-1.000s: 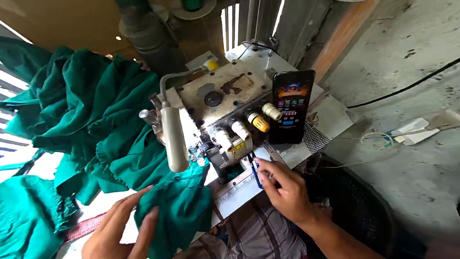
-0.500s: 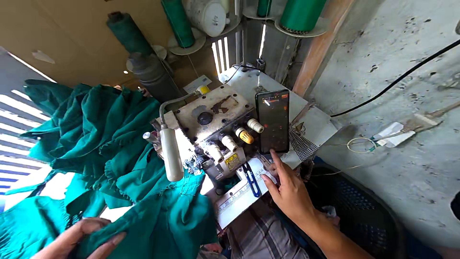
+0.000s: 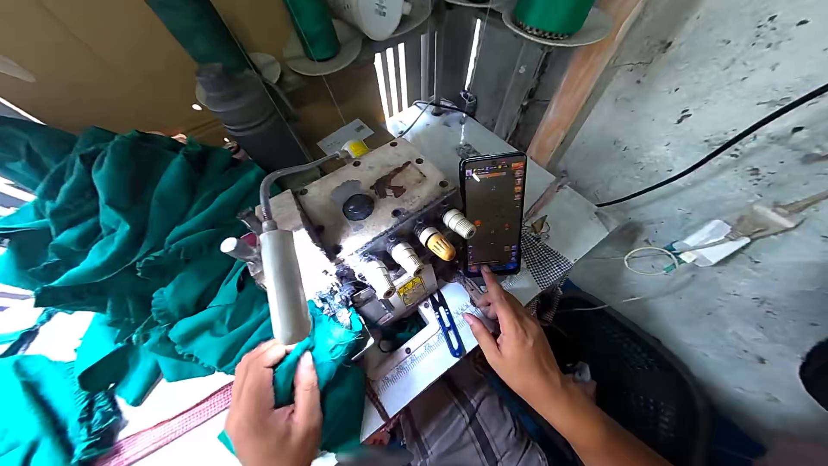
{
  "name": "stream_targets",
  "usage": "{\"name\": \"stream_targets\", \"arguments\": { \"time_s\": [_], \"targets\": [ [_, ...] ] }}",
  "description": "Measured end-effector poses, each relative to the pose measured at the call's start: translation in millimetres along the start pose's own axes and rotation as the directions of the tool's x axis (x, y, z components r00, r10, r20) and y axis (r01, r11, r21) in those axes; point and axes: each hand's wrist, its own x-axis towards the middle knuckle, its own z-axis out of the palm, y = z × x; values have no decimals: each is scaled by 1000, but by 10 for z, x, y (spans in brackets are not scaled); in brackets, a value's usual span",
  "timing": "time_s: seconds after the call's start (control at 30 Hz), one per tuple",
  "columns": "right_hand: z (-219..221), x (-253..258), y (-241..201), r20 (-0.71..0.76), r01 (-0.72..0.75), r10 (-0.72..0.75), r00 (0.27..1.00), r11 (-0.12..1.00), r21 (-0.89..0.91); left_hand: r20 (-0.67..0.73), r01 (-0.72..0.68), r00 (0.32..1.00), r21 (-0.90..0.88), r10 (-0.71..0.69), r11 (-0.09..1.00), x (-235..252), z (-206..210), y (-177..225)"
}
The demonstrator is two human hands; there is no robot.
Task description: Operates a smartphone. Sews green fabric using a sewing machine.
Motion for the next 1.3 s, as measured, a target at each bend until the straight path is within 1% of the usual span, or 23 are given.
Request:
{"name": "stream_targets", "arguments": {
  "time_s": [0.1, 0.17, 0.23, 0.37, 0.43, 0.47, 0.57, 0.63, 0.7, 0.8, 0.87, 0.93, 0.97, 1.03, 1.07, 1.17, 1.23, 1.3],
  "targets": [
    [-5, -40, 45, -38, -35, 40, 998, 990, 137, 72, -14, 997, -236, 32, 972, 189, -82, -324],
    [-15, -66, 60, -51, -42, 53, 997, 981, 188, 134, 12, 990, -353, 37, 936, 321, -115, -531],
    [-25, -75, 59, -56, -48, 60, 997, 980, 194, 188, 69, 982, -399, 8, 915, 446, -152, -667],
    [-39, -52, 52, -49, -74, 85, 995, 978, 196, 224, 226, 965, -458, -135, 860, 648, -296, -784],
    [-39, -44, 47, -49, -69, 80, 996, 978, 198, 237, 247, 960, -461, -151, 852, 734, -463, -834],
    [-42, -47, 43, -47, -68, 79, 996, 978, 199, 232, 242, 961, -437, -151, 867, 775, -567, -848],
    [-54, -69, 34, -49, -64, 74, 996, 980, 187, 205, 157, 973, -276, -101, 948, 920, -943, -863],
    [-45, -86, 29, -51, -63, 73, 996, 982, 178, 235, 118, 970, -239, -60, 964, 1008, -1215, -917],
    [-33, -94, 19, -50, -72, 81, 995, 982, 173, 247, 79, 969, -199, -28, 977, 1076, -1388, -817],
    [-16, -101, 19, -67, -78, 89, 994, 984, 158, 277, -11, 960, -97, 37, 995, 1150, -1494, -615],
    [-5, -97, 20, -71, -88, 99, 993, 985, 145, 299, -35, 952, -109, 67, 993, 1176, -1535, -585],
    [-18, -102, 18, -58, -101, 111, 992, 983, 154, 283, 20, 959, -198, 38, 980, 1153, -1577, -553],
    [-32, -111, 11, -59, -96, 107, 992, 981, 171, 266, 55, 964, -230, 9, 972, 1134, -1598, -445],
    [-57, -131, -34, -68, -57, 71, 995, 980, 191, 224, 89, 974, -234, -35, 968, 1076, -1644, -155],
    [-65, -135, -84, -70, -24, 38, 997, 981, 191, 203, 81, 978, -218, -36, 973, 1051, -1655, -13],
    [-76, -75, -374, -48, 142, -134, 990, 957, 255, 209, 52, 978, -203, -9, 978, 991, -1693, 167],
    [-94, 62, -686, -12, 261, -275, 961, 895, 361, 214, 19, 977, -182, 21, 983, 980, -1718, 220],
    [-98, 250, -1014, 46, 334, -398, 916, 821, 463, 210, -15, 977, -136, 43, 991, 978, -1735, 321]
  ]
}}
